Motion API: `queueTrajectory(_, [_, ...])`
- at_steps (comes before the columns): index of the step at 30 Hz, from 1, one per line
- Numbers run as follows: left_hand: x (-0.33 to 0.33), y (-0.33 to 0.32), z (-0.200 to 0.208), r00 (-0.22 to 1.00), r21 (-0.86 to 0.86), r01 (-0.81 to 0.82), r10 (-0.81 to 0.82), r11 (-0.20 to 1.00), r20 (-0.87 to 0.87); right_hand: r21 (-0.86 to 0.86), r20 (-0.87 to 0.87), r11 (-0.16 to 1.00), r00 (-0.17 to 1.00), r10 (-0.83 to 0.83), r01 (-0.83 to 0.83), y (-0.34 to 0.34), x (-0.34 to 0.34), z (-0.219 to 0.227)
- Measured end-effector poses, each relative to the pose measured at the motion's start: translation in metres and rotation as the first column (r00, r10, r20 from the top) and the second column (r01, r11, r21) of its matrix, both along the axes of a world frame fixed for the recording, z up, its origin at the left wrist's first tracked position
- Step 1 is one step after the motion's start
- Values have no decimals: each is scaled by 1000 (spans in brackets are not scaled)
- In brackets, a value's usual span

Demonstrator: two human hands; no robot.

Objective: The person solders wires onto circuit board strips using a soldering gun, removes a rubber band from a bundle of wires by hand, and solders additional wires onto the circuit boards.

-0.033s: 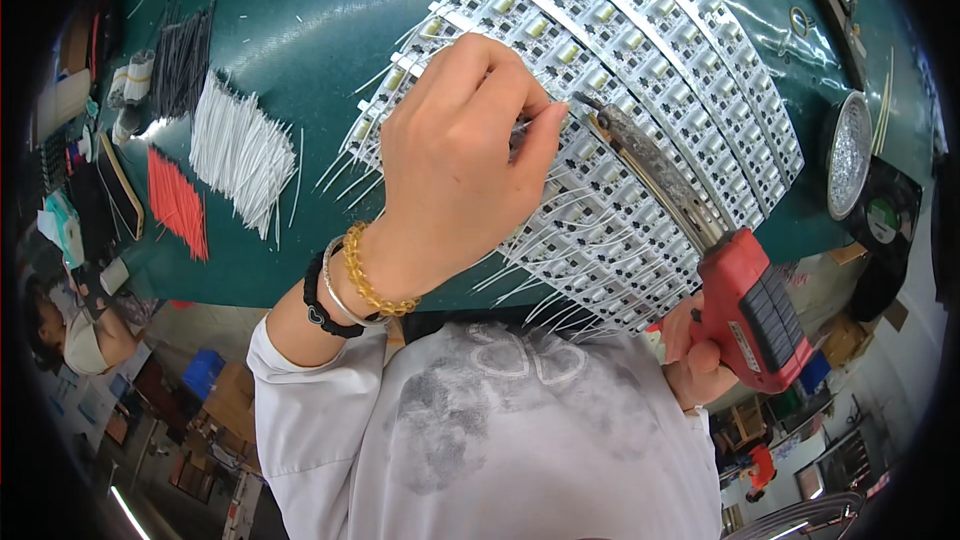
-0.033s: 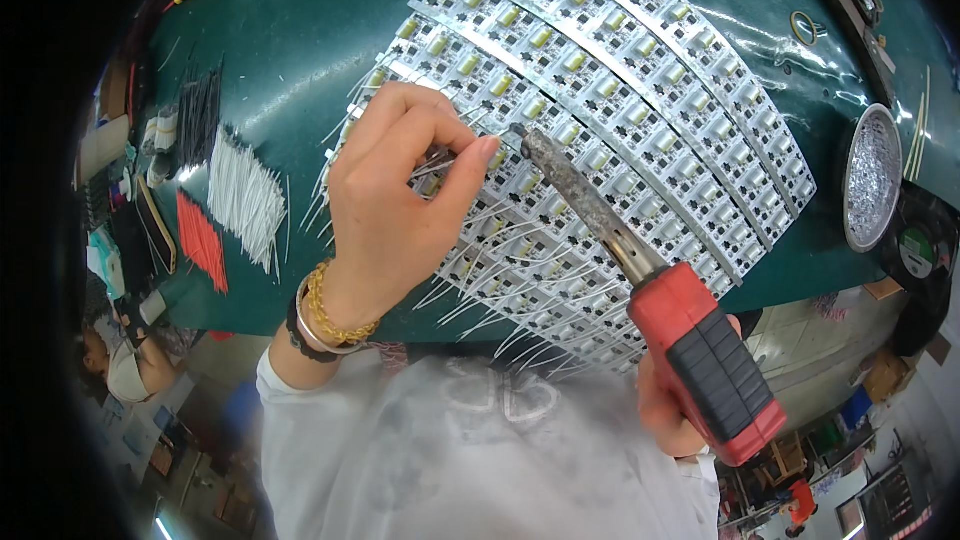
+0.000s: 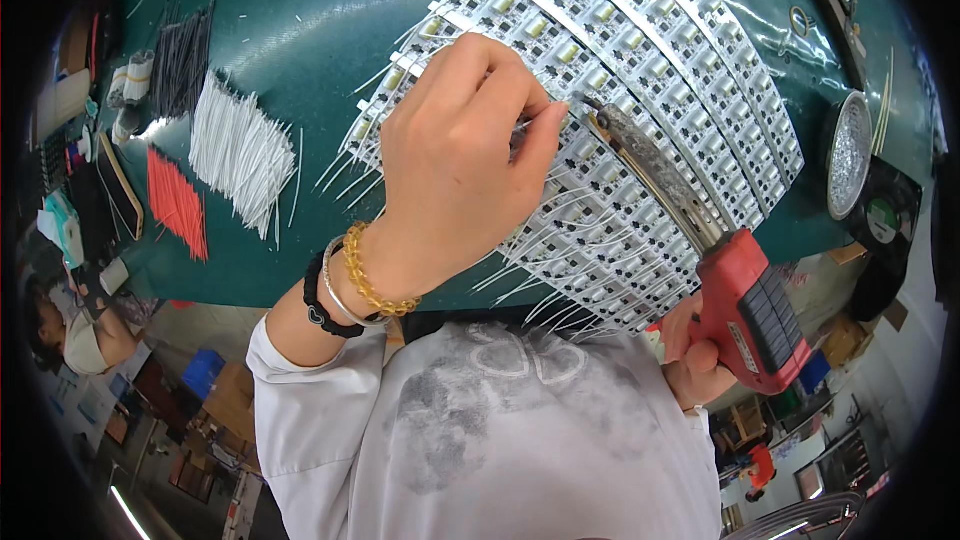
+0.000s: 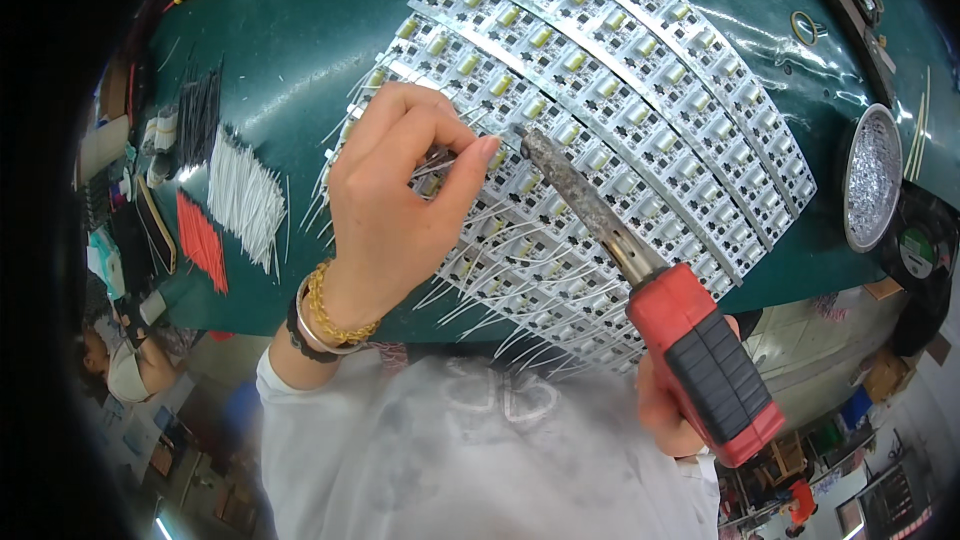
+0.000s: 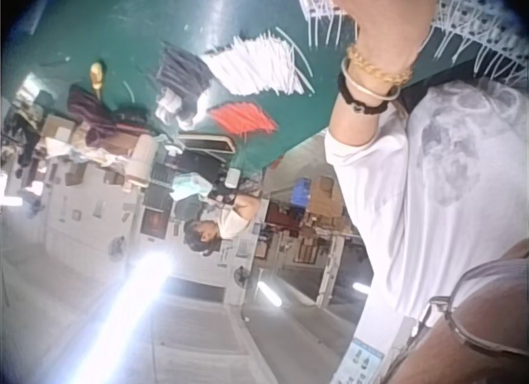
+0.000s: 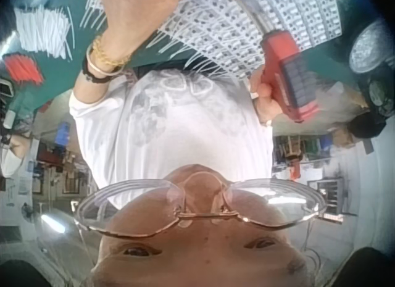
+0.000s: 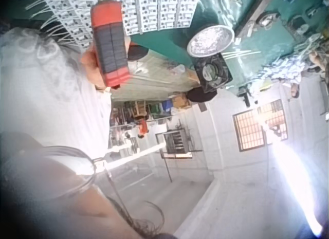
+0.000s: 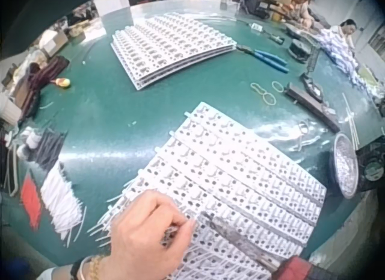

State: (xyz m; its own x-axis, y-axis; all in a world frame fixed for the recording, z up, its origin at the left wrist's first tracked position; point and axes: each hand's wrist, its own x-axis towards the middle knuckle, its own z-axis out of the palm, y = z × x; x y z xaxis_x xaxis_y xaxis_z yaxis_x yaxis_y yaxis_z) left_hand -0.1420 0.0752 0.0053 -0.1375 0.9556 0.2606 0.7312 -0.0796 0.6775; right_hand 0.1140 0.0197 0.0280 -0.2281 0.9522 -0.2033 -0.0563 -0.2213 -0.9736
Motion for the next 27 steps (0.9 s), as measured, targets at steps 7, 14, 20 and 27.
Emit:
queueTrajectory(7, [-1, 0, -1, 1000, 20, 6, -5, 1000, -19, 77, 32, 991, 993, -112, 110, 1, -10, 1])
queueTrajectory(14, [-1, 1, 1, 1000, 18, 6, -6, 1000, -4, 132, -21, 988, 996, -82, 84, -10, 10, -15])
queueTrajectory(20, [-1, 0, 0, 1000, 13, 2, -2, 1000, -17, 71, 83, 991, 989, -122, 116, -12, 6, -13])
queueTrajectory(27, [-1, 1, 0, 1000, 18, 0, 0, 1000, -13, 50, 34, 995, 995, -89, 87, 2, -11, 2])
